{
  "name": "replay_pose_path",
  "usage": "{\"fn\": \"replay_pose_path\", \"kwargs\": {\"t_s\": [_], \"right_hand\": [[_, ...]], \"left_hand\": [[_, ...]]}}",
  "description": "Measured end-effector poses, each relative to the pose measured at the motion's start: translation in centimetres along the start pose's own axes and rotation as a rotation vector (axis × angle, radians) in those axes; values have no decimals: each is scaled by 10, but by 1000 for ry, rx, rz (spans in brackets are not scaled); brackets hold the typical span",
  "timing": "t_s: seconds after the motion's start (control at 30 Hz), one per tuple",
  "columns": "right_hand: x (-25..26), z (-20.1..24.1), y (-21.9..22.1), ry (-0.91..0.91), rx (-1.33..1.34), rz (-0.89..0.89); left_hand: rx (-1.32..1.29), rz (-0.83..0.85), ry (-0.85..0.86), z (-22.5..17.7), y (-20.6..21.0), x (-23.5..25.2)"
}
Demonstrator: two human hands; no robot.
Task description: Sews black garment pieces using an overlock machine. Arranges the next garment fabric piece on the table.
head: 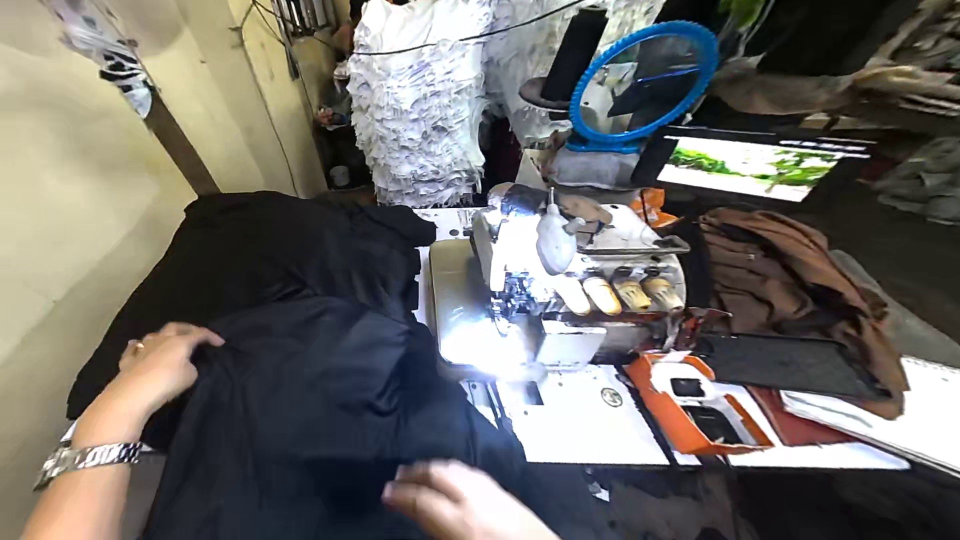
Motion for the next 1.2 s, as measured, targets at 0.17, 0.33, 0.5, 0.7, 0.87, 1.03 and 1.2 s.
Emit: {"fn": "replay_pose_path", "kwargs": {"t_s": [0.17,0.33,0.5,0.7,0.87,1.03,1.2], "right_hand": [[7,-91,39,174,-279,-30],[-1,-84,40,199,-202,2],[-8,-92,31,132,-138,-95],[4,-71,-63,-40,-155,-626],[61,-67,-99,35,-100,-664],[78,-82,-98,94,187,-592],[64,-86,-99,185,215,-539]], "left_hand": [[111,40,137,-80,3,-15],[-142,-126,471,-230,43,-21],[10,120,317,-282,102,-20],[-435,-253,705,-272,66,-31],[-668,-132,816,-269,20,-53],[-820,39,837,-270,2,-68],[-792,148,820,-274,5,-71]]}}
Point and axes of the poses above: each hand's wrist, its own x-axis towards the middle knuckle, its own y-axis out of the palm, z = x × y, the point moved 10 cm from there along x, towards the middle knuckle, and after that the axes turned 4 degrees about -y, right-handed, at the moved point
